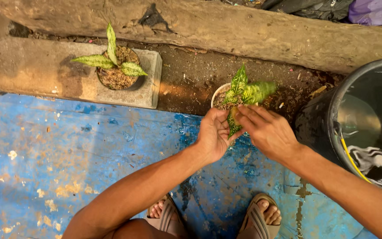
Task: The person cleans the leaves of two potted plants using a wet sponge. They wipe each leaf individually, dipping the sponge in a bucket of water as needed, and then place the pots back on a concrete block.
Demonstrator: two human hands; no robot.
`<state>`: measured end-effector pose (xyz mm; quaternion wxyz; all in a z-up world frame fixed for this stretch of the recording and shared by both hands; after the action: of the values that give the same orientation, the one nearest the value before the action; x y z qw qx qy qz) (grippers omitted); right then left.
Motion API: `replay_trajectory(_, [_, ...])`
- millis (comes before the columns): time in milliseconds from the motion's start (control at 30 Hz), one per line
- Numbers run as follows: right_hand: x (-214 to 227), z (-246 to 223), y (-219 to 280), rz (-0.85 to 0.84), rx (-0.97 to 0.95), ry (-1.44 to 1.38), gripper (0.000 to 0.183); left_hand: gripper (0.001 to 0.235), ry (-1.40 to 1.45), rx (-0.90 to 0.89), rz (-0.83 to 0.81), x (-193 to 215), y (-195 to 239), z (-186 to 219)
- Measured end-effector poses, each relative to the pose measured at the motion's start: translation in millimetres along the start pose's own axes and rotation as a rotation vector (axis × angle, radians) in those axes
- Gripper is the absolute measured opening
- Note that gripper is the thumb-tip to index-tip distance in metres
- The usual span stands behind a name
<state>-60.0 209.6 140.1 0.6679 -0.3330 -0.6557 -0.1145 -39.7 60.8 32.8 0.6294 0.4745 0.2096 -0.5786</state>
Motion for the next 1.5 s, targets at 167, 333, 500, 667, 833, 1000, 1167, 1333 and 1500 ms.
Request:
replay_trajectory(167, [-5, 1, 4, -0.037, 0.078, -0.145, 0.046, 0.063, -0.076, 0.152, 0.22, -10, 6, 19])
replay_trajectory(333, [-8, 1, 13, -0.065, -0.017, -0.12, 0.055, 0.084, -0.028, 0.154, 0.181, -22, 10, 16])
replay_trajectory(500, [-13, 2, 17, -0.007, 0.1, -0.104, 0.039, 0.088, -0.044, 0.176, 0.217, -17, 13, 9])
replay_trajectory(667, [-18, -3, 17, -0.134, -0.044, -0.196, 0.043, 0.088, -0.056, 0.134, 0.15, -10, 11, 9])
replay_trajectory(833, [-6, -29, 28, -0.118, -0.01, -0.332, 0.038, 0.066, -0.29, 0.149, 0.243, -2, 6, 8])
replay_trajectory(1000, [27, -18, 35, -0.001, -0.109, -0.354, 0.027, 0.044, -1.057, -0.344, 0.019, -18, 11, 22])
replay_trajectory(1167, [62, -1, 50, -0.035, -0.345, -0.259, 0.022, 0.05, -1.381, -0.596, -0.273, -40, 30, 29])
replay_trajectory(1333, [68, 2, 55, 0.002, -0.414, -0.258, 0.026, 0.04, -1.7, -0.788, -0.499, -53, 26, 40])
replay_trajectory(1500, [67, 2, 52, 0.022, -0.499, -0.276, 0.024, 0.048, -1.953, -0.456, -0.362, -68, 22, 49])
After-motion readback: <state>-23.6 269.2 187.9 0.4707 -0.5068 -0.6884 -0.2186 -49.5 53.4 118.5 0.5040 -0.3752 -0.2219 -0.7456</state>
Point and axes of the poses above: each hand's wrist, its own y-axis away from the middle knuckle, its own x-axis out of the back of the hand, z = x × y, the point moved 2 cm from there along -y, towards the middle knuckle, and after that the axes turned 6 degrees about -x, right-handed, at the moved point
